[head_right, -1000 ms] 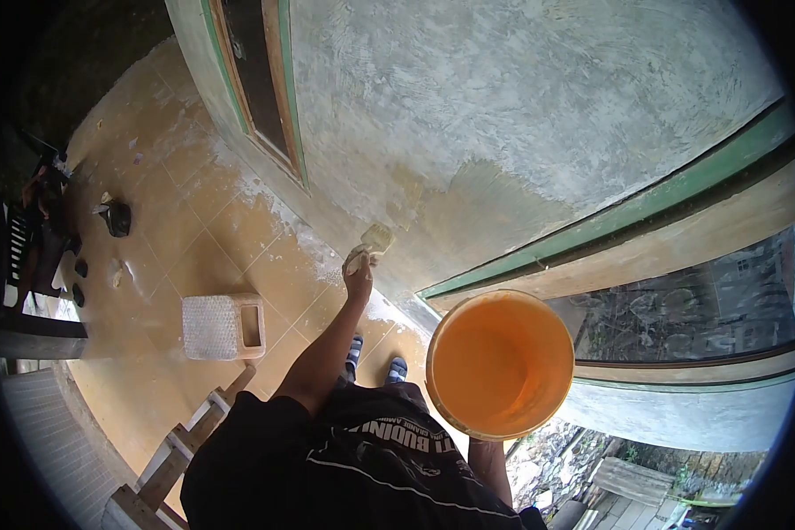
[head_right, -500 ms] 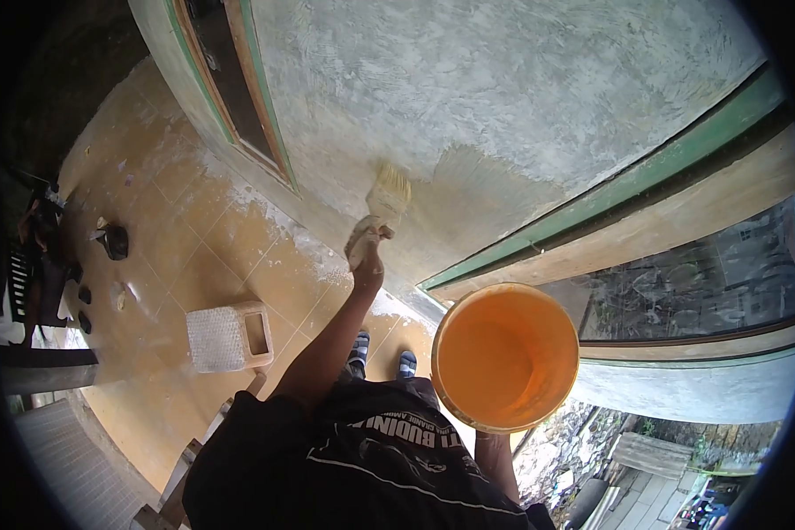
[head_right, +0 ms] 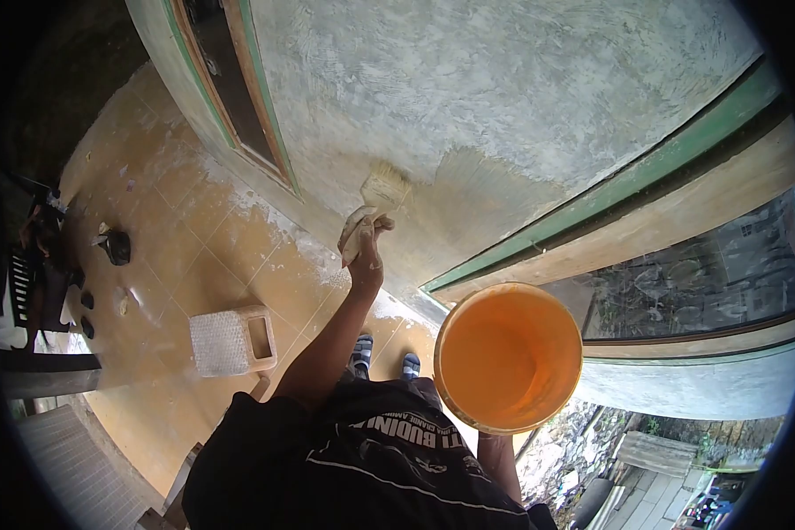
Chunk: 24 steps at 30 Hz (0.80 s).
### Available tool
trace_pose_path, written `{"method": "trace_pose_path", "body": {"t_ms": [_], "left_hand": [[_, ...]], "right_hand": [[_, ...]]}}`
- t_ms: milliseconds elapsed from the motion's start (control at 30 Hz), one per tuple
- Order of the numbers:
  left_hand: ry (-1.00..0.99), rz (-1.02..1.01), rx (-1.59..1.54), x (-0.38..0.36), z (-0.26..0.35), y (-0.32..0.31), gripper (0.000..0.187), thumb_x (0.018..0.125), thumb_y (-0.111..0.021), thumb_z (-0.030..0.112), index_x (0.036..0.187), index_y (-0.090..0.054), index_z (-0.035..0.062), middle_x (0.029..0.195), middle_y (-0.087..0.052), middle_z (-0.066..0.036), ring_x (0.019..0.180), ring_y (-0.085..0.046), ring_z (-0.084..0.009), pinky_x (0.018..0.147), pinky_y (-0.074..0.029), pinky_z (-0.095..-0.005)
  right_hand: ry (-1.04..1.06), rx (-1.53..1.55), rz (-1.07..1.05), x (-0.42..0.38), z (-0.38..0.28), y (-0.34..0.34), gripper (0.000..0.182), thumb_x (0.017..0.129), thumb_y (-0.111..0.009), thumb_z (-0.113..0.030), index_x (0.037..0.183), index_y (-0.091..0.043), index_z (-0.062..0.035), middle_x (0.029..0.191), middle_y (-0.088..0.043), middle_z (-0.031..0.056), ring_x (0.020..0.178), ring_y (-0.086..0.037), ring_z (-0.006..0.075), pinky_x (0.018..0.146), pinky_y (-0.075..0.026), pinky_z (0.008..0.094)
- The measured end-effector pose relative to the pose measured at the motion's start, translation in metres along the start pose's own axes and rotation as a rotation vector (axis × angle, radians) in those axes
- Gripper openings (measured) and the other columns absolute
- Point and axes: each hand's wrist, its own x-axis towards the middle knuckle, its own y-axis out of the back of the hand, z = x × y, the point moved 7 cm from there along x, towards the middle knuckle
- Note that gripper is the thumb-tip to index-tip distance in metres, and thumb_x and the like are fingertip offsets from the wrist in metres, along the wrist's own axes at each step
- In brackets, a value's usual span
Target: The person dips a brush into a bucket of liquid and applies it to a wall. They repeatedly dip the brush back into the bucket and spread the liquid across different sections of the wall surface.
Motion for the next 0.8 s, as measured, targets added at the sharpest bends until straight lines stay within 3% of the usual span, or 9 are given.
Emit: {"method": "trace_pose_path", "body": {"t_ms": [100,167,300,367,433,567,667,767,800], "left_hand": [[-0.122,-0.082,0.199,-0.012,-0.007,0.001,0.023,0.092,-0.044,0.016,0.096,-0.057,-0.0030,0.083,-0.061,-0.011,0.079,-0.058,-0.0187,0.076,-0.047,-0.0327],[-0.047,-0.126,0.488,-0.027,-0.038,0.015,0.022,0.092,-0.045,0.017,0.092,-0.058,-0.0006,0.080,-0.061,-0.010,0.077,-0.058,-0.0208,0.073,-0.044,-0.0337],[-0.128,-0.012,0.829,-0.064,-0.124,0.092,0.018,0.089,-0.050,0.013,0.096,-0.058,-0.0018,0.084,-0.061,-0.013,0.083,-0.060,-0.0237,0.076,-0.047,-0.0340],[-0.113,0.082,0.911,-0.062,-0.122,0.101,0.019,0.087,-0.051,0.011,0.098,-0.058,-0.0027,0.088,-0.062,-0.014,0.084,-0.062,-0.0245,0.077,-0.049,-0.0333],[0.419,0.099,0.305,-0.062,-0.153,0.101,0.018,0.087,-0.051,0.009,0.099,-0.058,-0.0027,0.090,-0.061,-0.013,0.082,-0.062,-0.0212,0.073,-0.051,-0.0314],[0.152,0.016,0.108,-0.016,-0.042,0.015,0.020,0.089,-0.046,0.013,0.099,-0.054,-0.0028,0.084,-0.061,-0.011,0.072,-0.062,-0.0184,0.070,-0.052,-0.0310],[-0.035,0.012,0.040,-0.002,0.012,-0.006,0.020,0.090,-0.044,0.014,0.096,-0.054,-0.0024,0.079,-0.060,-0.010,0.072,-0.060,-0.0176,0.072,-0.050,-0.0316],[-0.004,-0.091,0.187,-0.019,-0.030,0.006,0.019,0.090,-0.045,0.014,0.094,-0.054,-0.0014,0.081,-0.059,-0.009,0.071,-0.057,-0.0170,0.074,-0.049,-0.0327],[-0.138,-0.179,0.610,-0.028,-0.049,0.021,0.017,0.089,-0.046,0.013,0.094,-0.055,-0.0007,0.081,-0.058,-0.007,0.071,-0.057,-0.0148,0.069,-0.050,-0.0300]], "right_hand": [[-0.043,0.076,0.021,0.003,0.005,0.005,0.073,0.081,-0.051,-0.057,0.135,-0.031,-0.0115,0.129,-0.039,0.0257,0.118,-0.035,0.0514,0.086,-0.037,0.0697],[-0.068,0.157,0.084,0.005,0.007,0.010,0.073,0.081,-0.052,-0.057,0.134,-0.031,-0.0116,0.128,-0.040,0.0254,0.117,-0.037,0.0513,0.085,-0.038,0.0694],[-0.074,0.156,0.199,0.003,0.007,0.013,0.074,0.080,-0.053,-0.057,0.134,-0.032,-0.0119,0.128,-0.040,0.0251,0.117,-0.037,0.0504,0.086,-0.039,0.0686],[-0.086,0.153,0.222,0.006,0.008,0.019,0.074,0.079,-0.054,-0.057,0.134,-0.033,-0.0119,0.128,-0.040,0.0251,0.117,-0.037,0.0501,0.086,-0.039,0.0684],[-0.084,0.005,-0.050,0.013,0.006,0.015,0.075,0.078,-0.055,-0.058,0.134,-0.034,-0.0122,0.127,-0.040,0.0248,0.116,-0.039,0.0493,0.086,-0.040,0.0673],[-0.063,-0.003,0.018,0.009,0.001,0.017,0.075,0.078,-0.055,-0.058,0.134,-0.034,-0.0123,0.127,-0.041,0.0250,0.116,-0.039,0.0487,0.086,-0.040,0.0670],[-0.070,0.040,0.055,0.012,-0.002,0.022,0.074,0.078,-0.055,-0.058,0.134,-0.035,-0.0125,0.127,-0.041,0.0254,0.116,-0.039,0.0492,0.086,-0.040,0.0671],[-0.046,0.100,0.048,0.013,-0.001,0.010,0.074,0.078,-0.055,-0.058,0.133,-0.036,-0.0130,0.127,-0.041,0.0257,0.115,-0.040,0.0494,0.086,-0.040,0.0672],[-0.073,0.141,0.087,0.014,0.001,0.002,0.074,0.078,-0.055,-0.058,0.134,-0.035,-0.0130,0.127,-0.041,0.0256,0.115,-0.040,0.0495,0.085,-0.040,0.0672]]}}
